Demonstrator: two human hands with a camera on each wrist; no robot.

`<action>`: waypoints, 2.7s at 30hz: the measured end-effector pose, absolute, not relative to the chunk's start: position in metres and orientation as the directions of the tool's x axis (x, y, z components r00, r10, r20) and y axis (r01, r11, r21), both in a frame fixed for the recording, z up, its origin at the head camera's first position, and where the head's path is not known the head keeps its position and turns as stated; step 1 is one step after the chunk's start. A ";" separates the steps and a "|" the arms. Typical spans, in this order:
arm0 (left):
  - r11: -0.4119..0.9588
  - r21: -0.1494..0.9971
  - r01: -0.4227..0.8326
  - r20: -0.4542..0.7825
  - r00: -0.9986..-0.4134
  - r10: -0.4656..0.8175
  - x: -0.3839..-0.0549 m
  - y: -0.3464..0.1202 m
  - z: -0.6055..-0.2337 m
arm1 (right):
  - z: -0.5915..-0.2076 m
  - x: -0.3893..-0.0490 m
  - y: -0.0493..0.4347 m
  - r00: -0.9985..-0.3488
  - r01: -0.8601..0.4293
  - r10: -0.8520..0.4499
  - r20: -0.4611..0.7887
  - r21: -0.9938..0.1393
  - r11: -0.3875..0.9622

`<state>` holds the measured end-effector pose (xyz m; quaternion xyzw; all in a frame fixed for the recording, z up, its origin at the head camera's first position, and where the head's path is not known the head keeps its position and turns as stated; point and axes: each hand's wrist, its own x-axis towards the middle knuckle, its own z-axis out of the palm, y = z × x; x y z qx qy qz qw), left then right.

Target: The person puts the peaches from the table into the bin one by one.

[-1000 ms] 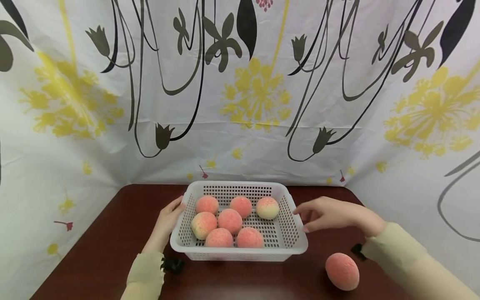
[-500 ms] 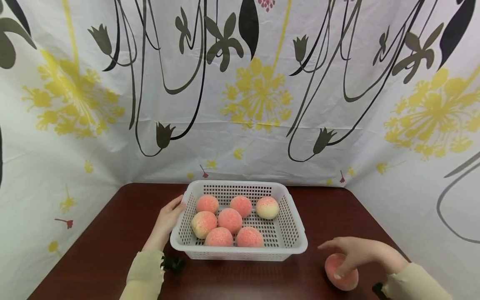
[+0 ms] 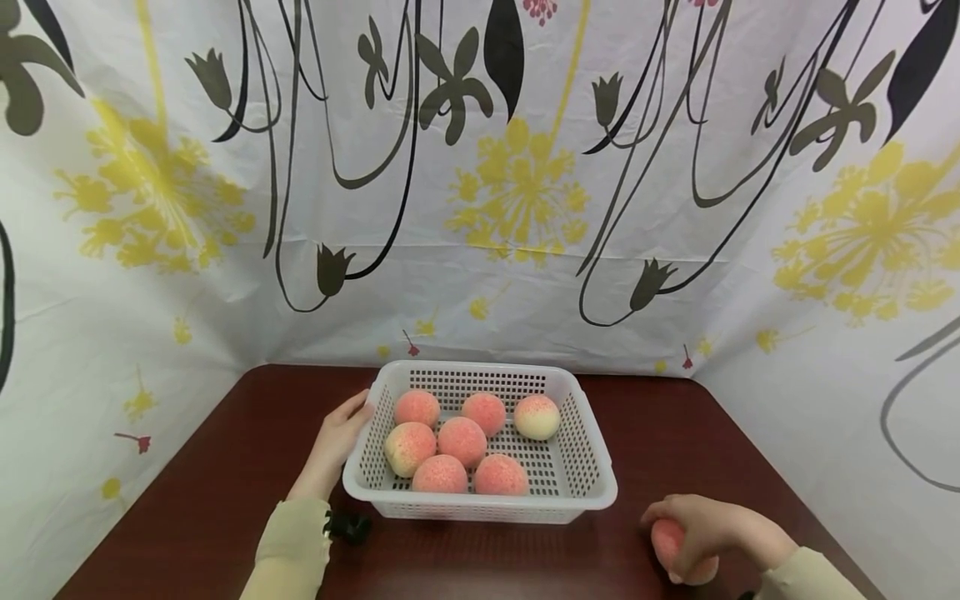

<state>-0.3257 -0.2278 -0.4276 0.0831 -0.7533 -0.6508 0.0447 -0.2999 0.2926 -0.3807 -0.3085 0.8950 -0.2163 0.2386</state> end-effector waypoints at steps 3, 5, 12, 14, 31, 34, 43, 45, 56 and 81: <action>0.136 0.988 -0.075 -0.050 -0.982 -0.180 -0.327 -0.228 -0.428 | -0.385 -0.299 0.291 -0.711 -0.486 -0.650 -0.269 -0.481 0.730; 0.141 0.987 -0.076 -0.050 -0.983 -0.178 -0.327 -0.228 -0.428 | -0.388 -0.299 0.290 -0.719 -0.507 -0.648 -0.253 -0.448 0.737; 0.152 0.986 -0.073 -0.047 -0.985 -0.168 -0.328 -0.229 -0.424 | -0.396 -0.297 0.286 -0.726 -0.577 -0.665 -0.178 -0.369 0.729; 0.153 0.985 -0.075 -0.049 -0.985 -0.168 -0.328 -0.230 -0.424 | -0.397 -0.298 0.285 -0.725 -0.577 -0.667 -0.175 -0.375 0.726; 0.112 0.992 -0.062 -0.045 -0.987 -0.151 -0.326 -0.229 -0.426 | -0.399 -0.299 0.288 -0.722 -0.556 -0.668 -0.181 -0.421 0.716; 0.122 0.990 -0.065 -0.045 -0.986 -0.159 -0.326 -0.230 -0.425 | -0.396 -0.300 0.287 -0.731 -0.518 -0.648 -0.215 -0.443 0.732; 0.115 0.991 -0.072 -0.054 -0.988 -0.146 -0.327 -0.228 -0.427 | -0.380 -0.304 0.285 -0.752 -0.447 -0.598 -0.279 -0.452 0.772; 0.120 0.990 -0.074 -0.056 -0.987 -0.152 -0.326 -0.228 -0.426 | -0.371 -0.308 0.283 -0.750 -0.470 -0.607 -0.263 -0.433 0.769; 0.129 0.989 -0.067 -0.046 -0.987 -0.156 -0.326 -0.231 -0.427 | -0.322 -0.324 0.269 -0.764 -0.525 -0.614 -0.202 -0.360 0.771; 0.154 0.985 -0.077 -0.050 -0.984 -0.168 -0.324 -0.231 -0.430 | -0.272 -0.381 0.165 -0.717 -0.616 -0.662 -0.220 -0.246 0.749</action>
